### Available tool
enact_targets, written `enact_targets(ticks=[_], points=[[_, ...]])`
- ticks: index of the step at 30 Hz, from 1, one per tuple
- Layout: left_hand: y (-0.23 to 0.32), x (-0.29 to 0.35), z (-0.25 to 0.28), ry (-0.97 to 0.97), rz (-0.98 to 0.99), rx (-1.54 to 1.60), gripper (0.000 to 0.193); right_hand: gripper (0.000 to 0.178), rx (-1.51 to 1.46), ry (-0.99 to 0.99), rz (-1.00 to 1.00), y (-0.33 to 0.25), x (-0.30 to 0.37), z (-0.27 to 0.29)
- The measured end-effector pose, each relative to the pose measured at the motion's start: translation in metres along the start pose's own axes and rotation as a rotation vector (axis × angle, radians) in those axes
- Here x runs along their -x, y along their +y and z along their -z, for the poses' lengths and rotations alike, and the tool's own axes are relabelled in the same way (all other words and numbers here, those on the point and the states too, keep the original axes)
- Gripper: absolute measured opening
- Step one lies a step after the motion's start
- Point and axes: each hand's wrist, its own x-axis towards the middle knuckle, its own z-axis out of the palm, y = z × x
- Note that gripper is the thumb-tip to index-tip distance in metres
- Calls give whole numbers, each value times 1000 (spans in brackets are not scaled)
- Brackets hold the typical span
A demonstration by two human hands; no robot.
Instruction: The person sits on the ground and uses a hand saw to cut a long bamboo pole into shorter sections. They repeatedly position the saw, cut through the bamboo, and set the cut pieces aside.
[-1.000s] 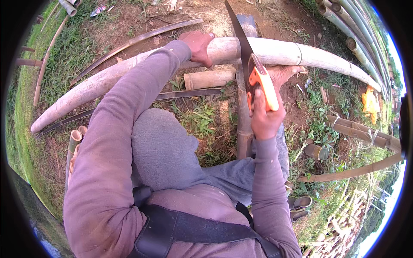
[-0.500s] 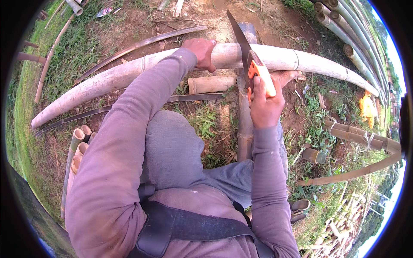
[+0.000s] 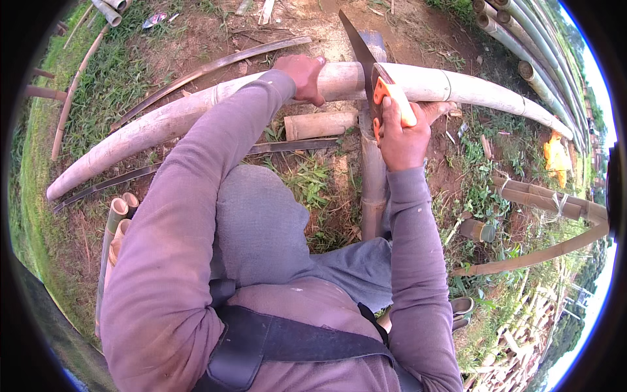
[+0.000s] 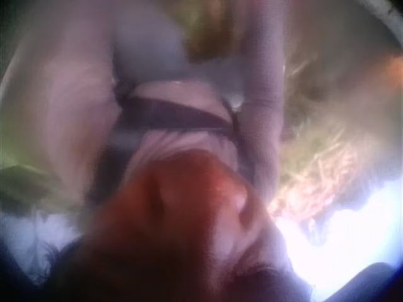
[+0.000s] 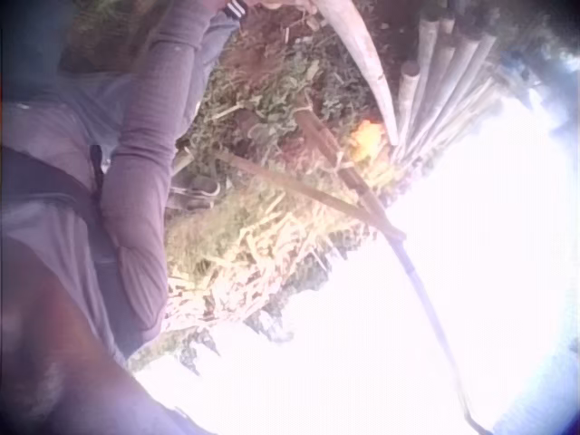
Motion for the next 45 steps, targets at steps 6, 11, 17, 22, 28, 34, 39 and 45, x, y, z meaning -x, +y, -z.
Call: enact_targets(ticks=[6,11,17,22,28,34,39,45], points=[[-6,-8,-8,-33,-2,10,100,19,-151,-18,-222,-40,166,116],[5,-4,-6,20,-61,-6,103,18,-135,-22,-211,-8,25,23],[-10,4,-11,53,-9,-25,105,20,47,3,-48,-8,92,50],[-7,-8,-6,-44,-19,17,106,29,-103,0,-167,-18,197,115],[-5,-9,-7,27,-42,1,109,18,-99,3,-185,13,26,8],[-14,-6,-7,-33,-21,24,110,28,17,-15,-221,21,185,104],[-7,-10,0,-42,-58,10,110,20,10,30,-134,29,96,41],[-17,-12,-6,42,-67,-2,109,17,-101,9,-190,17,69,17]])
